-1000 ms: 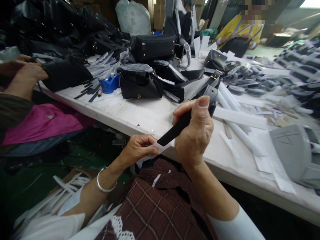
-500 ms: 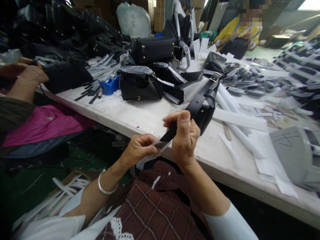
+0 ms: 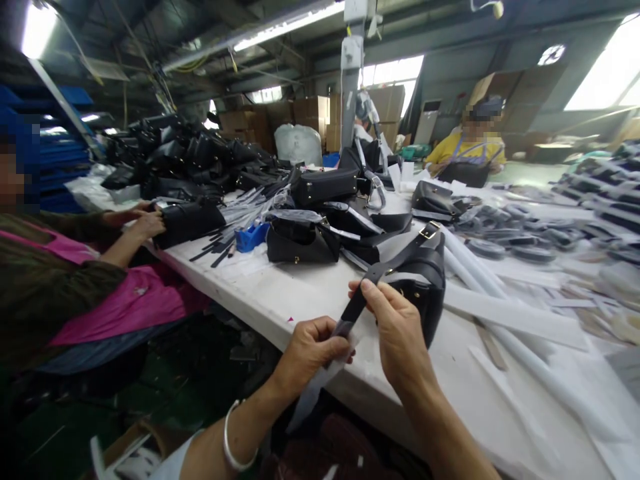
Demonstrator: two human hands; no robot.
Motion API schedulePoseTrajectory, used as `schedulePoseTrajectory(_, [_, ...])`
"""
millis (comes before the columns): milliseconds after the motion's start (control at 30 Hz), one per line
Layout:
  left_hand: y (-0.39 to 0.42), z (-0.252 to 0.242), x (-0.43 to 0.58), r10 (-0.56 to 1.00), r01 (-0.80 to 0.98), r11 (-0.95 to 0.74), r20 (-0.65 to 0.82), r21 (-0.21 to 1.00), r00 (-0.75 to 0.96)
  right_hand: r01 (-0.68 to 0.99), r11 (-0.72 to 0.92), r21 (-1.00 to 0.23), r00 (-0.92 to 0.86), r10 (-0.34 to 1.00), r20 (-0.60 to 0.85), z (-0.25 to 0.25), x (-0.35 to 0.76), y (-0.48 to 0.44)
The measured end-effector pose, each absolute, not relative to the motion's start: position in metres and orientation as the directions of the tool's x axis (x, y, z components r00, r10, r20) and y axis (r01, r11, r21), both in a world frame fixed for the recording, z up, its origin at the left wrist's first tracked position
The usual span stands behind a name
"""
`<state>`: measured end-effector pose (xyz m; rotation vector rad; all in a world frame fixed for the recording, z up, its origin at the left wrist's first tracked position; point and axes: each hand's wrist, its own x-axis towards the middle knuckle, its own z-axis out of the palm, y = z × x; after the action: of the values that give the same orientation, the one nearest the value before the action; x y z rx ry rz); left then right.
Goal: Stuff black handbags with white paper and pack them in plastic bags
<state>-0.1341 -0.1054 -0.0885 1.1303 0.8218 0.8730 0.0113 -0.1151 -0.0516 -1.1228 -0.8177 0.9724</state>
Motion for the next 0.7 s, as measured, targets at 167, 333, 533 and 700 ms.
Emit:
schedulePoseTrajectory(167, [-0.083, -0.069, -0.124, 0.902, -0.228, 0.084, 0.023, 0.97, 0.431, -0.245, 0.088, -0.965, 0.228, 0.973, 0.031, -0.076, 0.013, -0.126])
schedulePoseTrajectory(333, [-0.069, -0.07, -0.11, 0.892, -0.281, 0.155, -0.013, 0.947, 0.451, -0.263, -0.035, -0.964, 0.068, 0.996, -0.055, -0.11, 0.012, -0.145])
schedulePoseTrajectory(533, [-0.063, -0.067, -0.095, 0.814, -0.143, 0.074, 0.023, 0.987, 0.58, -0.21, -0.137, -0.968, 0.107, 0.981, -0.162, -0.124, -0.001, -0.153])
schedulePoseTrajectory(700, [-0.032, -0.064, -0.076, 0.634, -0.229, 0.451, -0.13, 0.863, 0.762, -0.094, -0.169, -0.981, 0.119, 0.976, -0.18, -0.142, -0.01, -0.166])
